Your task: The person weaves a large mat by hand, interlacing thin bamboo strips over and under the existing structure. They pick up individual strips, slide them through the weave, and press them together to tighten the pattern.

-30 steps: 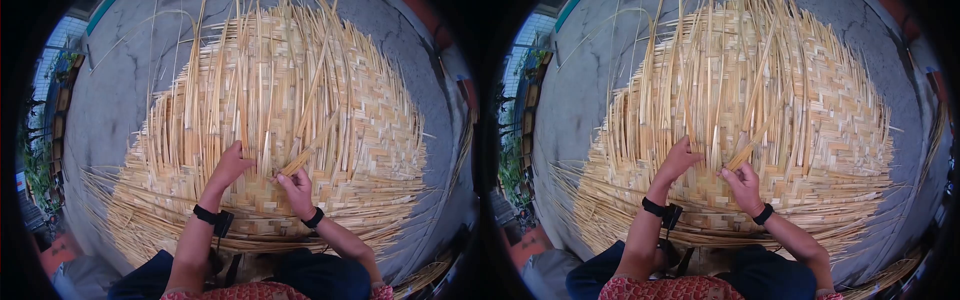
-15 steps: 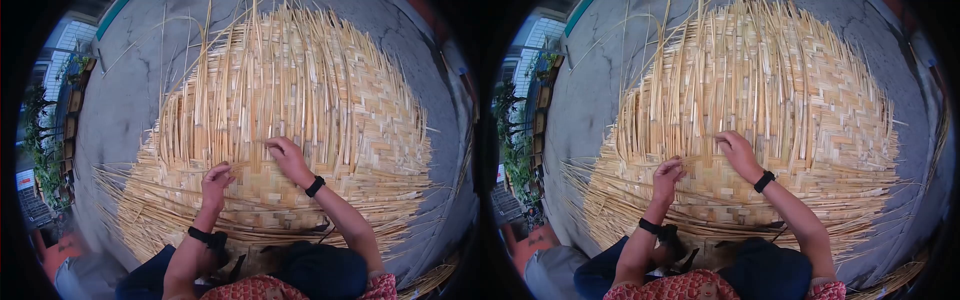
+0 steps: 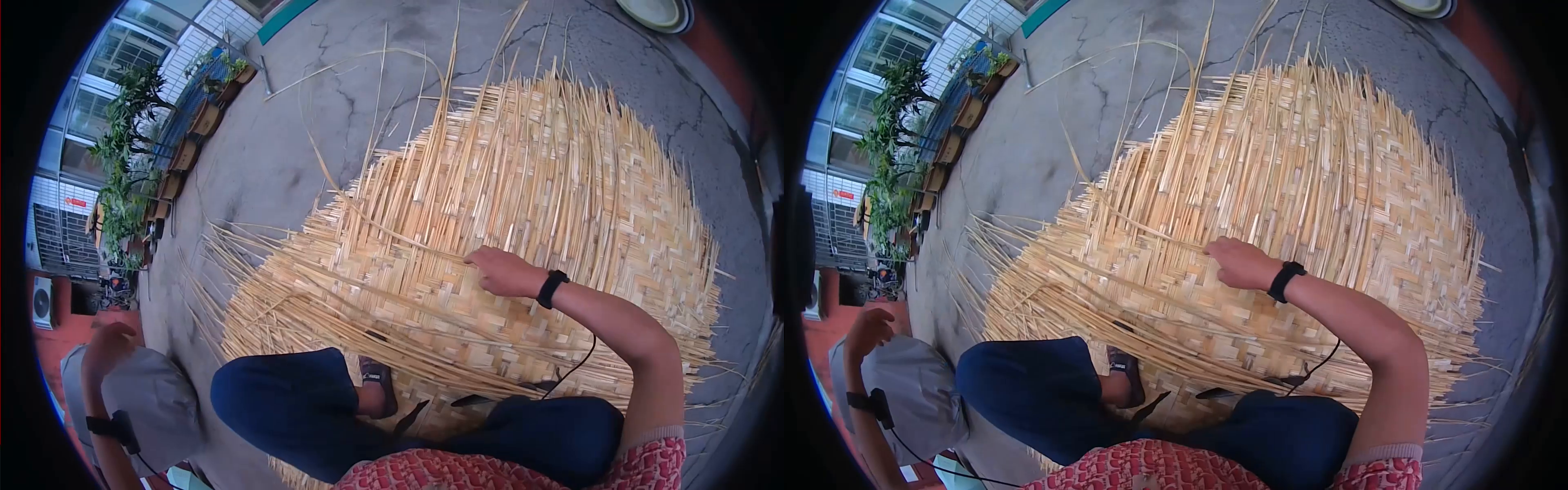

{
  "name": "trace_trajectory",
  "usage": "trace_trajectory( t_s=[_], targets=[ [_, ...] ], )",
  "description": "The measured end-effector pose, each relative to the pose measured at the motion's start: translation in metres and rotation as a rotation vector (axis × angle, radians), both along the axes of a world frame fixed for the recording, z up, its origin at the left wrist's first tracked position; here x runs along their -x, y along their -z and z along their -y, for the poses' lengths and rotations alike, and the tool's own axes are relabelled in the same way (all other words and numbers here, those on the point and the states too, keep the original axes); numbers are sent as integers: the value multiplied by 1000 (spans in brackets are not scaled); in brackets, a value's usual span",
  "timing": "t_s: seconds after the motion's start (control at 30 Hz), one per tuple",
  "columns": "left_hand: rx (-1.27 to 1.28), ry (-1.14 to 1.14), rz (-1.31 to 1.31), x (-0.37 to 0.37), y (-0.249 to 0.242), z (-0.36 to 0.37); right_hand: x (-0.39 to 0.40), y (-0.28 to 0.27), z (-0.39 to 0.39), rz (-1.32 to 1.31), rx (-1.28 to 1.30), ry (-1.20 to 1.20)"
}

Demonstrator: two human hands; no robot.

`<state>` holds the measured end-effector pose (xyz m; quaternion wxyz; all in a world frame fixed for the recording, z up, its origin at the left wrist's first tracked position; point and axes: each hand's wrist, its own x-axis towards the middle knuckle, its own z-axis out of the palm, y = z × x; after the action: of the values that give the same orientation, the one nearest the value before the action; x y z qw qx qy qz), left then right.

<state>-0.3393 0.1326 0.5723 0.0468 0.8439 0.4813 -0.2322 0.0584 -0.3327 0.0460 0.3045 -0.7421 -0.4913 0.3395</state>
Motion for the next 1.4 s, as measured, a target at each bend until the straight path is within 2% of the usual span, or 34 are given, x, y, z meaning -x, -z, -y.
trace_trajectory(
  t_s=[0.07,0.13,0.2,0.27,0.3,0.33,0.4,0.43,0.47,0.5,0.53,0.57,0.6,0.63,0.67,0.7,0.73,0.77,0.8,0.83,0.9,0.93,1.0,1.03,1.07,1.13,1.17,1.2,1.27,1.4],
  targets=[
    [-35,41,-90,12,18,-20,15,42,-23,405,-31,-36],
    [8,-72,-167,-25,80,-15,24,67,-45,436,13,-9],
    [372,142,-11,-54,169,-49,22,58,-68,468,56,11],
    [524,540,-9,-114,277,-51,19,42,-84,307,235,87],
    [630,555,2,-154,321,-29,20,40,-86,264,161,177],
    [720,639,-1,-188,366,-12,22,38,-88,262,192,198],
    [864,959,0,-242,442,29,21,32,-96,196,173,204],
    [897,1053,19,-262,471,50,27,34,-100,367,166,219],
    [951,1061,101,-277,491,70,31,35,-102,365,196,225],
    [996,1025,251,-289,517,84,37,35,-104,444,205,357],
    [1019,1031,253,-300,540,94,42,33,-105,526,211,489],
    [980,964,375,-310,562,103,52,22,-100,459,79,713],
    [936,891,493,-320,575,110,64,22,-95,242,7,1054],
    [955,887,495,-328,583,117,73,43,-87,-107,-253,1395],
    [762,864,482,-333,589,124,81,64,-78,-483,-526,1703],
    [573,841,460,-335,595,131,90,63,-78,-479,-502,1718],
    [597,845,449,-338,595,137,99,54,-81,-578,-597,1814],
    [657,750,506,-342,593,141,104,44,-85,-677,-703,1908],
    [712,652,561,-348,588,144,106,41,-85,-672,-696,1927],
    [726,658,550,-358,578,145,107,39,-83,-549,-641,1751],
    [1187,164,373,-377,565,147,104,31,-79,-316,-510,1488],
    [1197,172,352,-377,573,152,103,25,-77,-317,-500,1509],
    [1345,385,660,-375,586,161,95,15,-73,24,-275,1264],
    [1355,389,651,-375,588,165,91,13,-73,-12,-289,1284],
    [1605,45,655,-372,589,167,87,14,-69,-14,-279,1295],
    [1988,-735,605,-367,583,167,82,20,-63,277,-225,1020],
    [1831,-693,508,-371,582,166,82,27,-66,246,-237,1023],
    [1824,-701,502,-378,578,163,80,30,-71,236,-233,1024],
    [1663,-391,285,-390,572,157,75,33,-81,387,-222,929],
    [1759,-554,434,-381,581,160,79,28,-93,294,-72,820]
  ],
)
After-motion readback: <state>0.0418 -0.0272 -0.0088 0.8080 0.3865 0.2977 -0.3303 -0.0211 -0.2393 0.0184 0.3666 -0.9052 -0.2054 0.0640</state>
